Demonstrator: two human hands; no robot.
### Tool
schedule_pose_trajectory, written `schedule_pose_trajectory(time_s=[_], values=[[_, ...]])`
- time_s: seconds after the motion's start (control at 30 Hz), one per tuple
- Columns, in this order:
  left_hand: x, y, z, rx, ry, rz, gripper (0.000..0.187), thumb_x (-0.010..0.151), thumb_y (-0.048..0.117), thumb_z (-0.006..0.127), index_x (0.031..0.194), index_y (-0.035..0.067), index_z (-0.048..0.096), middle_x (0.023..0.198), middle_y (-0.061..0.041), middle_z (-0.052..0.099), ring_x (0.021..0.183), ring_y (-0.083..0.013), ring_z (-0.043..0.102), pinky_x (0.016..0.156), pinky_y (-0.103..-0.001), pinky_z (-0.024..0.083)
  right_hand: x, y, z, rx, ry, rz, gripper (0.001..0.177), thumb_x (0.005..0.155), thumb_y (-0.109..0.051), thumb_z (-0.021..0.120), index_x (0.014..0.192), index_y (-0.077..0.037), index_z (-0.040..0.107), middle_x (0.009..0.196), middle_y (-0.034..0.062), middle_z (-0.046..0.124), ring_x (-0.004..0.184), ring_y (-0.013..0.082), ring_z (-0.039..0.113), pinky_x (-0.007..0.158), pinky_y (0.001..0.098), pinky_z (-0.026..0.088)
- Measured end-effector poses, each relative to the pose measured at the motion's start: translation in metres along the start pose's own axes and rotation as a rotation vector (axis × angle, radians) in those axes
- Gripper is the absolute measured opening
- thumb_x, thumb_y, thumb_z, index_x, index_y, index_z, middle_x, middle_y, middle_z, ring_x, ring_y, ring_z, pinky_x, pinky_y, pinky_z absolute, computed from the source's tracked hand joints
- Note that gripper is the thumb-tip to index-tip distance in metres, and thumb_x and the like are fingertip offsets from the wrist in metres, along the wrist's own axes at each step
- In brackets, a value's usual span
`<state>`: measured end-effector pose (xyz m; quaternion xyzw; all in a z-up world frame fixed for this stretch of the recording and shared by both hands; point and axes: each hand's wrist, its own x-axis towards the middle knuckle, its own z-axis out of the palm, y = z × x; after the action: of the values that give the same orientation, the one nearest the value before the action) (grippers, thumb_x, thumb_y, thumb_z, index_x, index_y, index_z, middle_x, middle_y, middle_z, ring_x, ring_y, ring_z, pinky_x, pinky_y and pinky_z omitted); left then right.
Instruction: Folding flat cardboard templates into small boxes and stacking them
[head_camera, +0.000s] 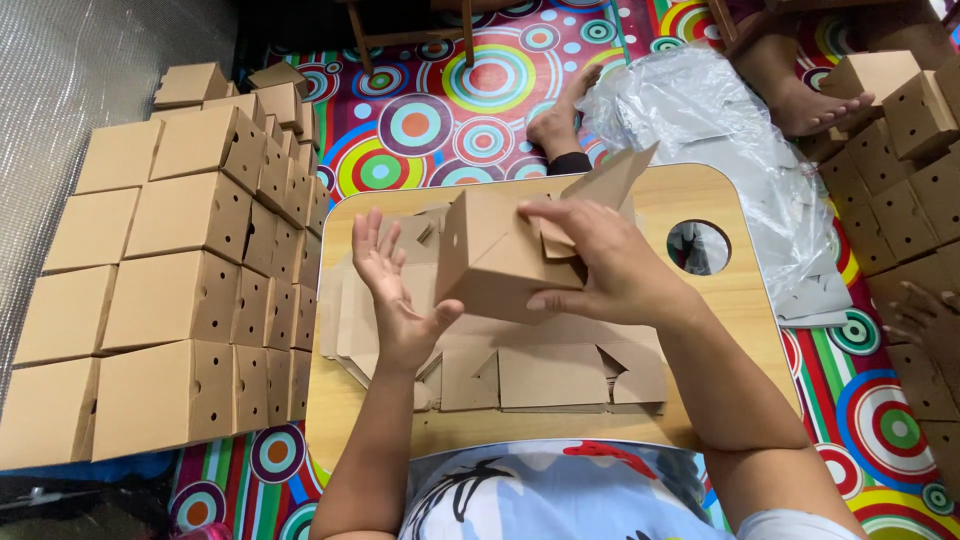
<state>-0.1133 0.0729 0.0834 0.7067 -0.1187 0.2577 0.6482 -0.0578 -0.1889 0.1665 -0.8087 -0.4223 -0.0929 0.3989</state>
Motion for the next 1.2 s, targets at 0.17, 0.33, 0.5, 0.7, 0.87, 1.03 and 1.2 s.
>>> schedule_pose_trajectory(time_s=[0.17, 0.33, 0.5, 0.7, 0.87, 1.03, 1.2], values=[[0.017, 0.032, 0.019, 0.222, -0.292, 0.123, 0.126, 0.06, 0.064, 0.087, 0.157, 0.008, 0.03, 0.157, -0.021, 0.031, 0.147, -0.0434, 0.03, 0.122, -0.061, 0.021, 0.004, 0.002, 0.014, 0.019, -0.244, 0.04, 0.085, 0.077, -0.053, 0.083, 0.143, -0.011, 0.051, 0.124, 0.0186, 0.057, 0.112, 0.0434, 0.058, 0.094, 0.0532, 0.044], [0.018, 0.017, 0.024, 0.197, -0.294, 0.023, 0.095, 0.058, 0.053, 0.095, 0.137, 0.013, 0.061, 0.128, -0.011, 0.052, 0.124, -0.032, 0.057, 0.114, -0.048, 0.041, 0.005, 0.029, 0.025, 0.184, -0.185, 0.011, 0.046, 0.103, -0.042, 0.053, 0.133, -0.007, 0.057, 0.124, 0.0174, 0.051, 0.118, 0.0411, 0.055, 0.099, 0.0511, 0.043], [0.012, 0.014, 0.016, 0.153, -0.229, 0.138, 0.091, 0.054, 0.054, 0.097, 0.128, 0.011, 0.064, 0.122, -0.012, 0.051, 0.121, -0.029, 0.058, 0.112, -0.045, 0.043, 0.001, 0.031, 0.031, 0.183, -0.004, 0.032, 0.03, 0.104, -0.015, 0.055, 0.132, -0.008, 0.061, 0.109, 0.01, 0.047, 0.116, 0.0325, 0.059, 0.099, 0.0405, 0.046], [0.007, 0.017, 0.016, 0.166, -0.219, 0.26, 0.083, 0.06, 0.053, 0.095, 0.124, 0.011, 0.064, 0.123, -0.014, 0.052, 0.121, -0.0324, 0.057, 0.111, -0.048, 0.044, -0.002, 0.045, 0.046, 0.117, 0.136, 0.06, 0.028, 0.096, -0.016, 0.068, 0.124, -0.015, 0.068, 0.108, 0.0081, 0.053, 0.107, 0.0295, 0.064, 0.092, 0.0383, 0.05], [0.001, 0.016, 0.019, 0.175, -0.215, 0.309, 0.079, 0.064, 0.051, 0.095, 0.124, 0.011, 0.062, 0.124, -0.015, 0.053, 0.12, -0.034, 0.057, 0.109, -0.049, 0.045, -0.002, 0.035, 0.044, 0.131, 0.112, 0.053, 0.025, 0.096, -0.015, 0.068, 0.121, -0.014, 0.068, 0.108, 0.0105, 0.054, 0.101, 0.0323, 0.065, 0.088, 0.041, 0.051], [-0.001, 0.017, 0.021, 0.165, -0.222, 0.35, 0.074, 0.068, 0.049, 0.093, 0.124, 0.012, 0.06, 0.124, -0.016, 0.053, 0.119, -0.0349, 0.056, 0.108, -0.05, 0.045, -0.001, 0.026, 0.039, 0.157, 0.089, 0.037, 0.022, 0.097, -0.015, 0.068, 0.119, -0.011, 0.069, 0.106, 0.0138, 0.056, 0.092, 0.0362, 0.065, 0.083, 0.0436, 0.052], [-0.002, 0.016, 0.02, 0.174, -0.2, 0.346, 0.074, 0.069, 0.048, 0.093, 0.123, 0.013, 0.057, 0.126, -0.016, 0.053, 0.121, -0.0368, 0.056, 0.107, -0.053, 0.045, -0.002, 0.032, 0.037, 0.156, 0.124, 0.109, 0.025, 0.097, -0.017, 0.069, 0.122, -0.013, 0.069, 0.106, 0.0118, 0.057, 0.089, 0.0343, 0.066, 0.079, 0.0429, 0.052]])
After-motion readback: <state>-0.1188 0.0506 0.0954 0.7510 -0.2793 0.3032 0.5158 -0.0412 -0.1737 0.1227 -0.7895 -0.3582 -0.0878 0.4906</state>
